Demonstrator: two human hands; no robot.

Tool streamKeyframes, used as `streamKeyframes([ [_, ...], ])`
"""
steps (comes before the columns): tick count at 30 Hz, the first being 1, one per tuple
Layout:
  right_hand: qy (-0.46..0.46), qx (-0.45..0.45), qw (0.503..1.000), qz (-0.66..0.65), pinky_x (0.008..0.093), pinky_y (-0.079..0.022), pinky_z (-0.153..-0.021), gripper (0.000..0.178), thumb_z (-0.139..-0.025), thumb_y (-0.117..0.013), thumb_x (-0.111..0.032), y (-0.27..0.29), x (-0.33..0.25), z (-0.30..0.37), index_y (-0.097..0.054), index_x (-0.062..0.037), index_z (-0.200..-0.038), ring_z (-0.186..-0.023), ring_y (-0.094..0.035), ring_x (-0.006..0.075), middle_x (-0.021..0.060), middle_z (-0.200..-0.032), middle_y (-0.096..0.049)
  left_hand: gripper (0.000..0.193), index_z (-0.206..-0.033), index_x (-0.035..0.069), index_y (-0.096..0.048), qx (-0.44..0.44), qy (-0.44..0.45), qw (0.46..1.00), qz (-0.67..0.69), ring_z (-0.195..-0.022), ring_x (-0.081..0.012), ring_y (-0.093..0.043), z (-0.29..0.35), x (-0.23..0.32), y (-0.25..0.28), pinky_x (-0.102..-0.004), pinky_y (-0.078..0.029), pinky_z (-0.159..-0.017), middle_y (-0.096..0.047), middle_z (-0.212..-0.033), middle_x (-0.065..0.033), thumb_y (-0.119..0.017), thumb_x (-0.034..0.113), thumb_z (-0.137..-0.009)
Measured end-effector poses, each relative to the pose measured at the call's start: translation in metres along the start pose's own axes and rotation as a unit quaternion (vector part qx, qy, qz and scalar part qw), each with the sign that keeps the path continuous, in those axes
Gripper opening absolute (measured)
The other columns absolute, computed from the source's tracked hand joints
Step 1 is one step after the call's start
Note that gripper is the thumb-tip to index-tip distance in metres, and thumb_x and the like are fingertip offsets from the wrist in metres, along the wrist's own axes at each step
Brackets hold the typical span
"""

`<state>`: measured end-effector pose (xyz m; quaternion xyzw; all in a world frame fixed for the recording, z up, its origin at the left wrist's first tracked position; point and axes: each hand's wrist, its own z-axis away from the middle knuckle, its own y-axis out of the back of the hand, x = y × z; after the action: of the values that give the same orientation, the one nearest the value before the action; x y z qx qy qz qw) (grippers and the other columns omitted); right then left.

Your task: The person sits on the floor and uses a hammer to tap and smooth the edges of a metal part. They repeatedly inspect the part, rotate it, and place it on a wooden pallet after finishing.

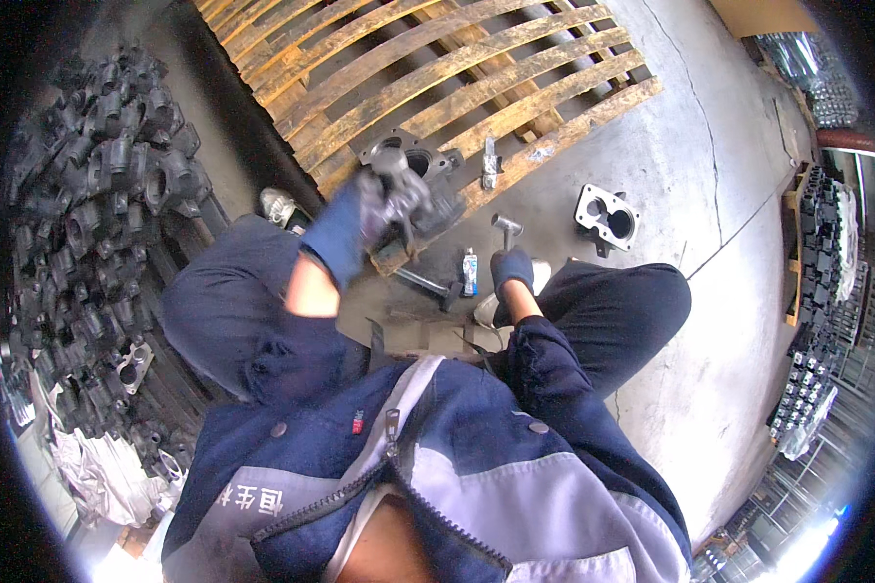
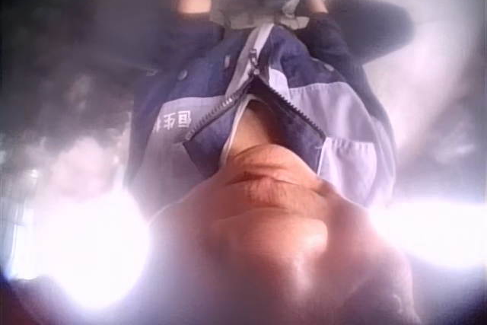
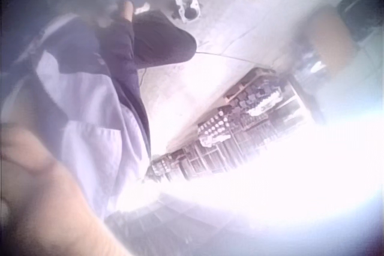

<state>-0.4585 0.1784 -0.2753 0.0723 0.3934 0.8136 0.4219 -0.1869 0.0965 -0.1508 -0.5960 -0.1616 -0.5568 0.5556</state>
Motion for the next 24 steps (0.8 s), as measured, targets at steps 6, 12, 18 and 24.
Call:
streamKeyframes([
  [6, 0.389, -0.291, 0.815, -0.316, 0.0316, -0.049, -0.075, 0.046, -0.087, -0.064, -0.04, 0.057, -0.047, 0.108, -0.059, -0.0034, -0.115, -0.084, -0.062, 0.0191, 0.0088, -0.098, -0.066, 0.022, -0.098, 0.001, -0.061, 0.143, 0.029, 0.951, -0.273, -0.07, -0.025, -0.064, 0.008, -0.037, -0.053, -0.0355, -0.053, -0.063, -0.067, -0.087, -0.0152, -0.058, 0.021, -0.089],
  [12, 0.092, -0.252, 0.849, -0.456, 0.0275, -0.047, -0.054, 0.02, -0.083, -0.068, -0.02, 0.044, -0.06, 0.121, -0.062, -0.0059, -0.095, -0.059, -0.049, 0.011, -0.0007, -0.072, -0.048, 0.033, -0.107, 0.009, -0.061, 0.282, 0.01, 0.823, -0.493, -0.083, -0.0307, -0.066, -0.003, -0.027, -0.041, -0.0425, -0.051, -0.076, -0.067, -0.093, -0.0159, -0.067, 0.031, -0.082],
  [18, -0.199, -0.181, 0.839, -0.473, 0.0294, -0.043, -0.048, 0.016, -0.087, -0.056, -0.026, -0.019, -0.006, 0.024, -0.057, -0.0132, -0.079, -0.05, -0.048, 0.0156, 0.0006, -0.061, -0.048, 0.039, -0.106, 0.002, -0.06, 0.202, 0.036, 0.658, -0.724, -0.088, -0.0341, -0.064, -0.034, -0.03, -0.029, -0.0422, -0.049, -0.081, -0.066, -0.093, -0.0207, -0.067, 0.031, -0.082],
  [24, -0.253, -0.239, 0.74, -0.576, 0.0339, -0.047, -0.052, 0.017, -0.092, -0.05, -0.028, -0.1, 0.05, -0.039, -0.057, -0.0169, -0.081, -0.055, -0.057, 0.0201, 0.0022, -0.067, -0.06, 0.025, -0.108, 0.007, -0.061, 0.163, -0.029, 0.681, -0.713, -0.091, -0.0261, -0.061, -0.015, -0.088, -0.058, -0.0392, -0.038, -0.1, -0.065, -0.088, -0.0115, -0.051, 0.012, -0.086],
])
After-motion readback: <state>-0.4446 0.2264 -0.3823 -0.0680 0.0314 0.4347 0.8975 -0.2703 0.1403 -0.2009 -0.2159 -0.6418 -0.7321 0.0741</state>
